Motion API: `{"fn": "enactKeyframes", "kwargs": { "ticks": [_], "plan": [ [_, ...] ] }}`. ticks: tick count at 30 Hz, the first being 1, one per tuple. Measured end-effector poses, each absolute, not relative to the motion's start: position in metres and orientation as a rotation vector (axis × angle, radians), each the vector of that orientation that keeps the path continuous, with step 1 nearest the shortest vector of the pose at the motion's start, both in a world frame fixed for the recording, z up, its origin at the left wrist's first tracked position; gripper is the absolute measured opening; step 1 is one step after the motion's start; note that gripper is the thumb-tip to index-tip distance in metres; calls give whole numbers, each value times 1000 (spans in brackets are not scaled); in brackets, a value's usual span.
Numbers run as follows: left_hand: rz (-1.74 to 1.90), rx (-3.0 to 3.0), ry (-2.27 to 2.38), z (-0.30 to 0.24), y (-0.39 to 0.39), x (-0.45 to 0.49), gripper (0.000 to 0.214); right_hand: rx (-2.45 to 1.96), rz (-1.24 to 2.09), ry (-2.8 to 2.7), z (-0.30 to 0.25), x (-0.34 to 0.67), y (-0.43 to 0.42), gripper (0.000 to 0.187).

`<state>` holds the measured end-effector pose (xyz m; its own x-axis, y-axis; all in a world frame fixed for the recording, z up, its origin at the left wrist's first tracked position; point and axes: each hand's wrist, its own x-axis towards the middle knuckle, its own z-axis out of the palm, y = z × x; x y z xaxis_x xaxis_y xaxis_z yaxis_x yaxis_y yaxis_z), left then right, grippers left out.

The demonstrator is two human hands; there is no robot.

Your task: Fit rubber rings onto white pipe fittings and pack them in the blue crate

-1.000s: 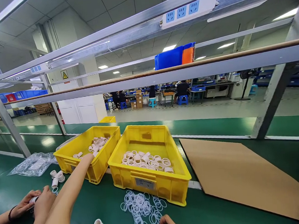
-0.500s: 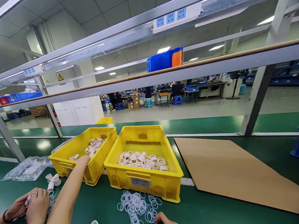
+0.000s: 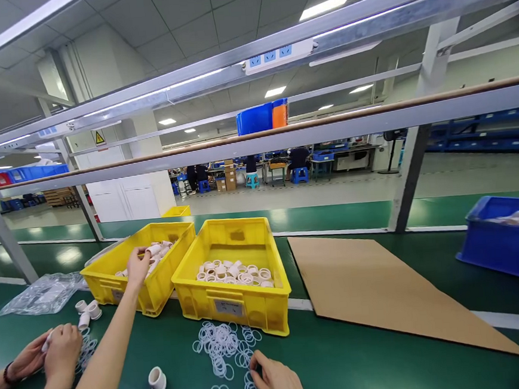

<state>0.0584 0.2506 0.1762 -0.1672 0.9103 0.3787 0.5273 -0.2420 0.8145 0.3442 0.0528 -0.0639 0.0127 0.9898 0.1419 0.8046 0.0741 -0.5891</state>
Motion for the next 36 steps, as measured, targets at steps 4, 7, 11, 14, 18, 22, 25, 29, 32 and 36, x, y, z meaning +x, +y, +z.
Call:
{"fn": "enactKeyframes", "kwargs": {
  "ticks": [4,7,11,14,18,22,25,29,32,36],
  "plan": [
    [1244,1553,1299,124,203,88,34,-1746,402,-1836,-56,341,48,12],
    [1044,1383,1126,63,139,112,38,-1737,345,-1836,-50,339,45,12],
    [798,738,813,9,80,134,39,-1746,248,-1852,-50,338,43,13],
    [745,581,833,-2,62,140,33,-1747,195,-1882,-58,339,41,13],
    [680,492,943,-7,52,141,41,-1717,244,-1862,-68,342,36,16],
    [745,428,929,-8,49,138,52,-1655,369,-1755,-67,344,32,21],
    [808,403,976,-3,46,137,50,-1666,421,-1698,-65,347,31,23],
    [824,460,986,0,41,139,36,-1648,458,-1643,-66,352,32,22],
    [815,568,947,-4,39,140,30,-1595,496,-1575,-67,355,32,26],
    [806,752,866,-12,40,140,35,-1487,543,-1582,-63,353,30,28]
  ]
}}
